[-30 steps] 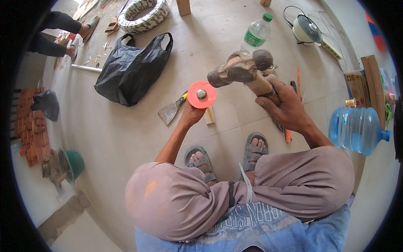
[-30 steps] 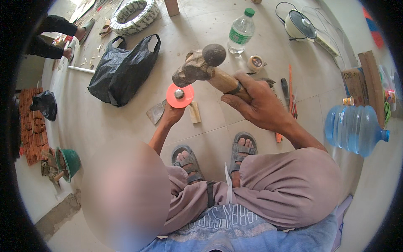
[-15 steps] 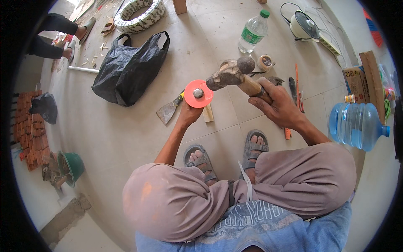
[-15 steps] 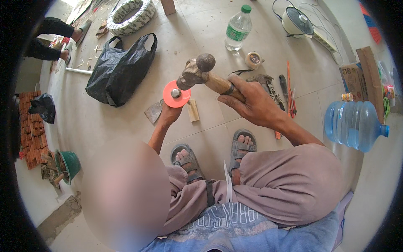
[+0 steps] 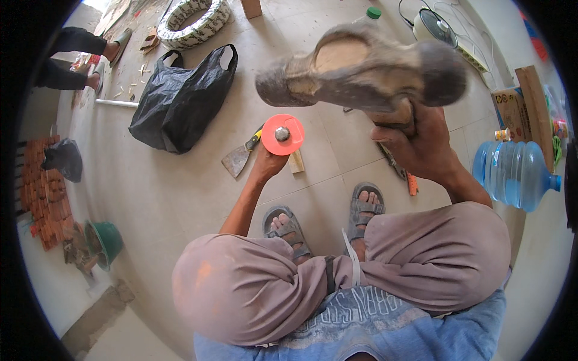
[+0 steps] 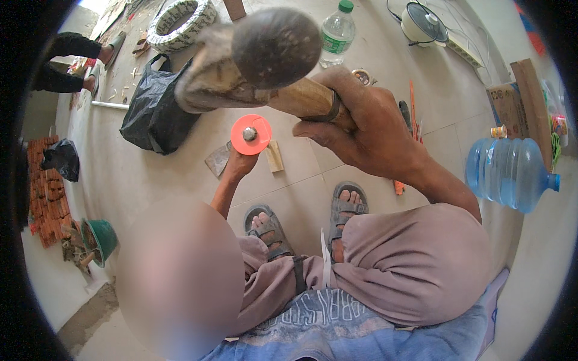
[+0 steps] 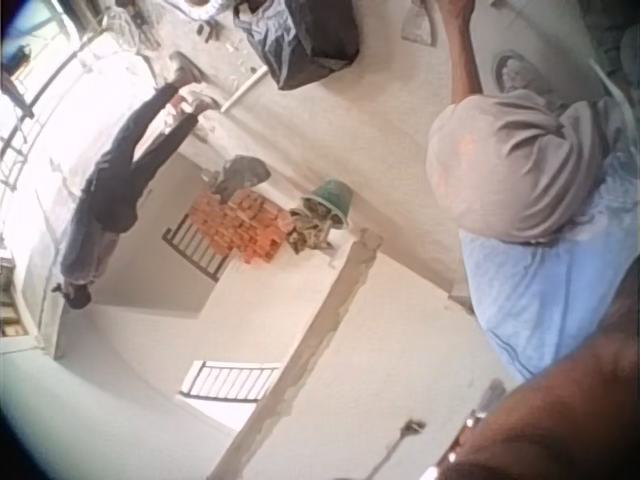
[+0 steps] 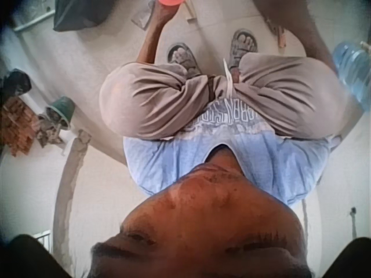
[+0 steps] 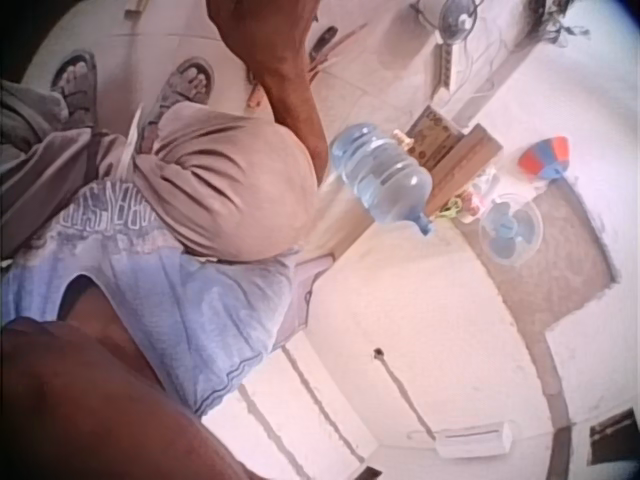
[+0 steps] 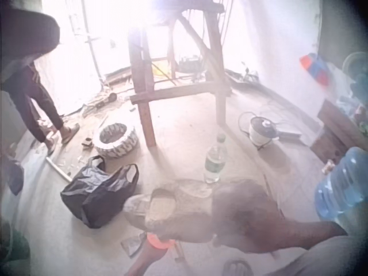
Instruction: The person shapes a small piece of wood by hammering it against a red tool and then scraping it with a utility knife.
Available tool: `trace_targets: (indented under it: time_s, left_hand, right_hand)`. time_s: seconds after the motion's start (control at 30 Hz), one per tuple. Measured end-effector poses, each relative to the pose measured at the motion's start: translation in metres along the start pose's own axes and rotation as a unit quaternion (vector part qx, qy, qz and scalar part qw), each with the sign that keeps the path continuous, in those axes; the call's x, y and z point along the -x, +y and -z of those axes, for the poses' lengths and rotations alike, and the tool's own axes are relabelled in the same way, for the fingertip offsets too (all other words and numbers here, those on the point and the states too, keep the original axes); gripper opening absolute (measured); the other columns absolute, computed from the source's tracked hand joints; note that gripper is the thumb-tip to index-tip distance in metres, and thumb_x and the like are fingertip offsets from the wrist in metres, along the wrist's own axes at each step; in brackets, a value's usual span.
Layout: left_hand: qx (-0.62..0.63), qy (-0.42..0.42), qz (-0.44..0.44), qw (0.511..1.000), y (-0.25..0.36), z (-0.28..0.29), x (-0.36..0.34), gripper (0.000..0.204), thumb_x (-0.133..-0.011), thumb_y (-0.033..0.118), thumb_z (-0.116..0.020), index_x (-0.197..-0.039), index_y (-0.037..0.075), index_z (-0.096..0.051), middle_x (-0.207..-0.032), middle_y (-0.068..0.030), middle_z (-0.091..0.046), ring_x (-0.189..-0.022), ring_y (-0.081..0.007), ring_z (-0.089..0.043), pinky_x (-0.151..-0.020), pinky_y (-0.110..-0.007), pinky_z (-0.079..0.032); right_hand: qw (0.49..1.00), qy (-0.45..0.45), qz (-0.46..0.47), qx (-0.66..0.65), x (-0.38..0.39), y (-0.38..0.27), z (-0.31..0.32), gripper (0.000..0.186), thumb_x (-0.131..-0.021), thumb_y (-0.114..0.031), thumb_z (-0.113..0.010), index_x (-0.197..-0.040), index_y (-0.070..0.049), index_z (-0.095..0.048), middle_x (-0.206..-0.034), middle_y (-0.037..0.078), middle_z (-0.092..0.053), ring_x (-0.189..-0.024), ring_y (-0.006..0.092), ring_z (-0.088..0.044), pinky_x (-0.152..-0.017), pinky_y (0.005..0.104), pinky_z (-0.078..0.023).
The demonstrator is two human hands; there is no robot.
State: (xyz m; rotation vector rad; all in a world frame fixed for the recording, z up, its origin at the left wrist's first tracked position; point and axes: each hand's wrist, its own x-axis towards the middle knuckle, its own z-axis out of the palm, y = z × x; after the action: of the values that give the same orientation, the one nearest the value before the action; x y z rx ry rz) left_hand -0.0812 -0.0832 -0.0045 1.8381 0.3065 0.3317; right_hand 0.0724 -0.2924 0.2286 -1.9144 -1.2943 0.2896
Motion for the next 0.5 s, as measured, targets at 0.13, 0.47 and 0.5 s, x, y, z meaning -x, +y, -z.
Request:
trace_targets:
  time_s: [0.13, 0.47, 0.5]
  left_hand:
    - [-0.02, 0.004, -0.007, 1.0, 0.001, -0.002, -0.002, 0.033, -0.087, 0.005, -0.063, -0.119, 0.003, -0.057, -0.112, -0.0087, -0.063, -0.104, -0.0196, -0.059, -0.092, -0.033, -0.046]
    - [-0.025, 0.007, -0.004, 1.0, -0.001, -0.003, 0.005, 0.033, -0.085, 0.005, -0.065, -0.117, 0.003, -0.058, -0.112, -0.0089, -0.062, -0.104, -0.0225, -0.059, -0.093, -0.034, -0.046]
    - [-0.029, 0.011, -0.004, 1.0, 0.002, -0.003, 0.004, 0.033, -0.085, 0.006, -0.065, -0.117, 0.003, -0.058, -0.112, -0.0092, -0.062, -0.104, -0.0226, -0.06, -0.093, -0.034, -0.046]
  right_hand:
    - [0.999, -0.034, 0.038, 0.002, -0.005, 0.02, -0.023, 0.034, -0.083, -0.025, -0.074, -0.101, -0.003, -0.055, -0.076, 0.016, -0.064, -0.068, 0.0356, -0.063, -0.058, 0.0403, -0.048]
    - [0.998, -0.063, 0.002, -0.029, -0.007, 0.019, -0.02, 0.035, -0.089, -0.028, -0.067, -0.104, -0.002, -0.049, -0.071, 0.018, -0.062, -0.064, 0.0368, -0.061, -0.058, 0.0432, -0.045]
    - [0.998, -0.039, 0.007, -0.056, -0.008, 0.01, -0.015, 0.035, -0.089, -0.028, -0.068, -0.104, -0.001, -0.05, -0.071, 0.018, -0.062, -0.064, 0.0367, -0.061, -0.058, 0.0431, -0.045]
